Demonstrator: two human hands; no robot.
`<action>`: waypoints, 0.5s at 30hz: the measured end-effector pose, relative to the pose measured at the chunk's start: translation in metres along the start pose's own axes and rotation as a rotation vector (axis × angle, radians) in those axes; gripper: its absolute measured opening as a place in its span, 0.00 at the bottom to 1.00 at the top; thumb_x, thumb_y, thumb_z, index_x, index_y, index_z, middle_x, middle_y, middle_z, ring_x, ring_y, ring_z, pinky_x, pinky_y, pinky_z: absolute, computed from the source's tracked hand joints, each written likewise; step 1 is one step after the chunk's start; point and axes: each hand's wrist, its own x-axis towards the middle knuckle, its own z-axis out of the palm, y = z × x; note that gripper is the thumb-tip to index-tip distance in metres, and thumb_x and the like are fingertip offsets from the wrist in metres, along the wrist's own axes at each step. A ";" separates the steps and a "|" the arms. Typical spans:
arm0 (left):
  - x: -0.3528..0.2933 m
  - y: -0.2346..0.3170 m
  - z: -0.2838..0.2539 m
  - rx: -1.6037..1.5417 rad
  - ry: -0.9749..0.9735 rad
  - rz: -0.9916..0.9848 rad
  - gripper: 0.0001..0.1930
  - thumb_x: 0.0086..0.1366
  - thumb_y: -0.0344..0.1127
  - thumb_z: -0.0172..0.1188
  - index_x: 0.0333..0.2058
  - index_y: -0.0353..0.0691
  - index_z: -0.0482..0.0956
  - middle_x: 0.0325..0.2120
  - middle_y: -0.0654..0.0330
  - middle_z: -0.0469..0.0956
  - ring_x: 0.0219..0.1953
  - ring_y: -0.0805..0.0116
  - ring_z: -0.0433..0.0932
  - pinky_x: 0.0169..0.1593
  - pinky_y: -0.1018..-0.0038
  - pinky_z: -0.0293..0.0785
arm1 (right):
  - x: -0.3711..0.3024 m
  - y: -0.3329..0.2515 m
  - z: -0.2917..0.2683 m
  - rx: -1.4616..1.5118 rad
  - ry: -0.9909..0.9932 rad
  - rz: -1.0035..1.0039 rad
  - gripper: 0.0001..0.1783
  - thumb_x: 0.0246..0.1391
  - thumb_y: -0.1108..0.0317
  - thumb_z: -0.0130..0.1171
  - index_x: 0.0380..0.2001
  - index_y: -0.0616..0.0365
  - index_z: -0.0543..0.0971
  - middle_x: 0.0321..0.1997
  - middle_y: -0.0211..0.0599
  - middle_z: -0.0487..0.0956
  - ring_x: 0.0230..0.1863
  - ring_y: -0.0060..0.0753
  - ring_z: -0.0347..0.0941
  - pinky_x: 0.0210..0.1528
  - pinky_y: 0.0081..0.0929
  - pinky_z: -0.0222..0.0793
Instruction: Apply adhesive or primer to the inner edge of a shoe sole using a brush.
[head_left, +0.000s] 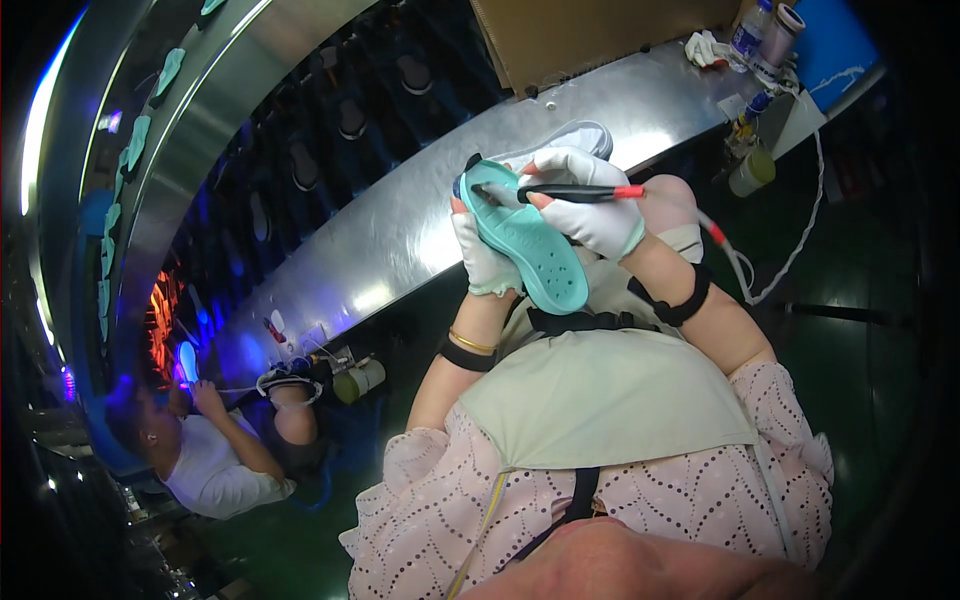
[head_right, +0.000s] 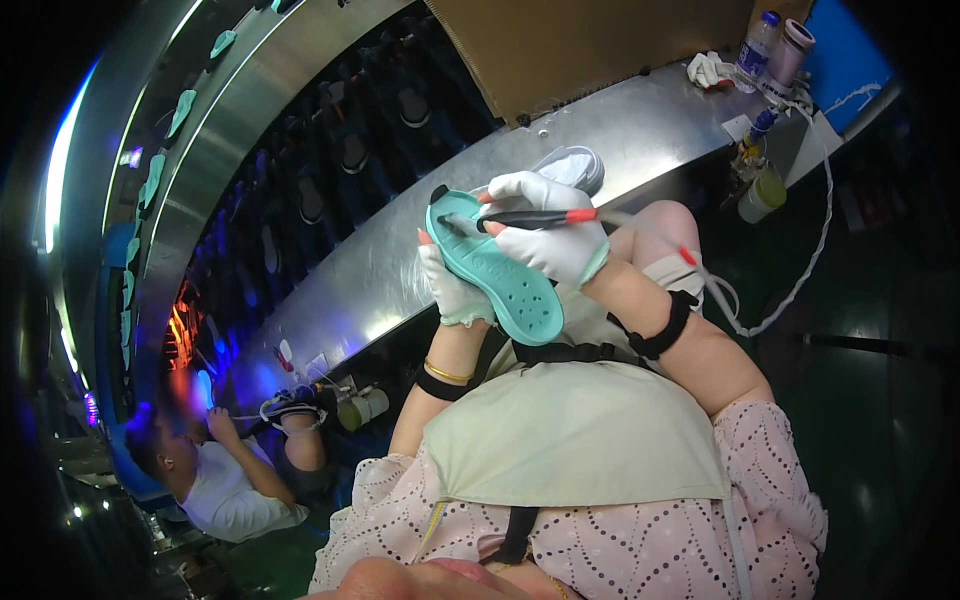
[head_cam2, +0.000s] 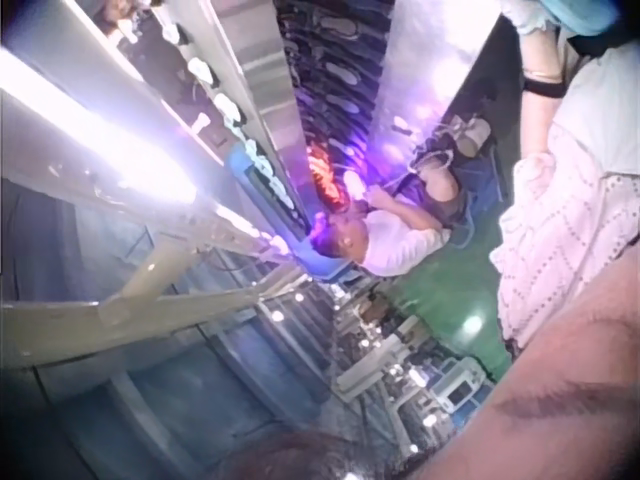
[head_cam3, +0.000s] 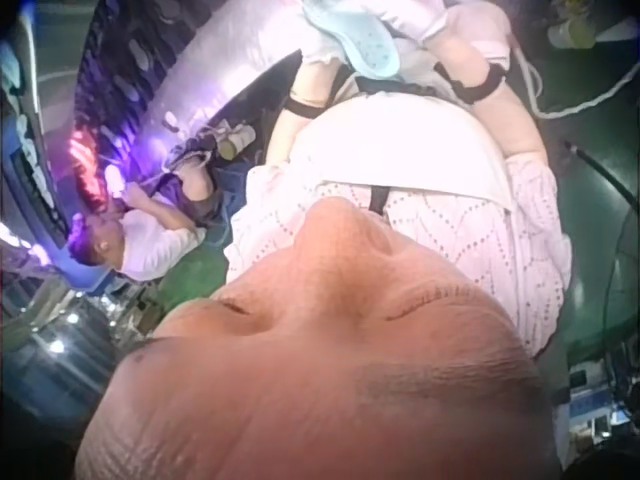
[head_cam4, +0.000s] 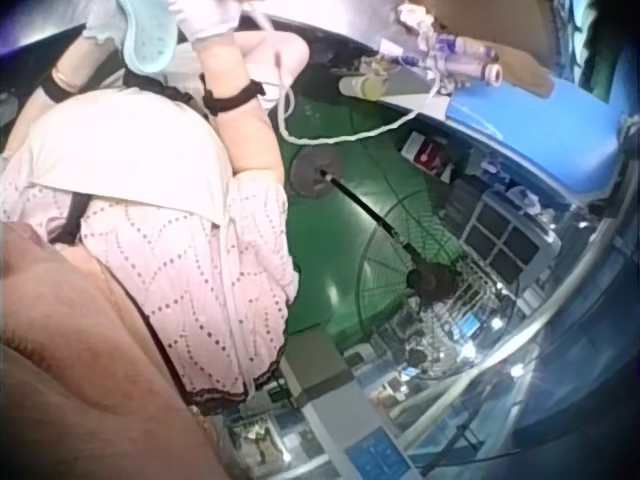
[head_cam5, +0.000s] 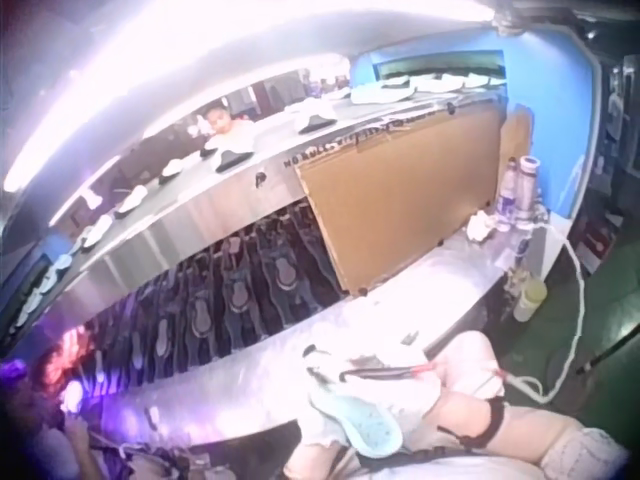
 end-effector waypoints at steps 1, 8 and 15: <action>0.000 0.000 -0.006 0.039 0.040 0.030 0.33 0.64 0.64 0.38 0.53 0.41 0.66 0.49 0.56 0.71 0.50 0.63 0.71 0.54 0.68 0.68 | -0.001 -0.003 0.001 -0.316 -0.048 -0.214 0.13 0.44 0.75 0.62 0.36 0.59 0.76 0.38 0.41 0.78 0.40 0.32 0.76 0.45 0.24 0.70; -0.004 0.012 -0.014 -0.103 0.000 -0.115 0.41 0.60 0.69 0.38 0.56 0.36 0.63 0.53 0.49 0.68 0.53 0.54 0.70 0.58 0.61 0.65 | -0.017 0.005 0.007 -0.367 -0.160 -0.163 0.11 0.41 0.72 0.62 0.32 0.57 0.76 0.30 0.40 0.75 0.33 0.41 0.74 0.37 0.25 0.69; -0.016 0.011 -0.010 -0.070 -0.024 -0.227 0.46 0.56 0.74 0.38 0.57 0.34 0.61 0.53 0.47 0.67 0.55 0.51 0.68 0.59 0.59 0.65 | -0.038 0.011 -0.002 -0.492 -0.262 -0.101 0.07 0.44 0.74 0.61 0.31 0.57 0.77 0.29 0.32 0.76 0.32 0.25 0.74 0.37 0.21 0.69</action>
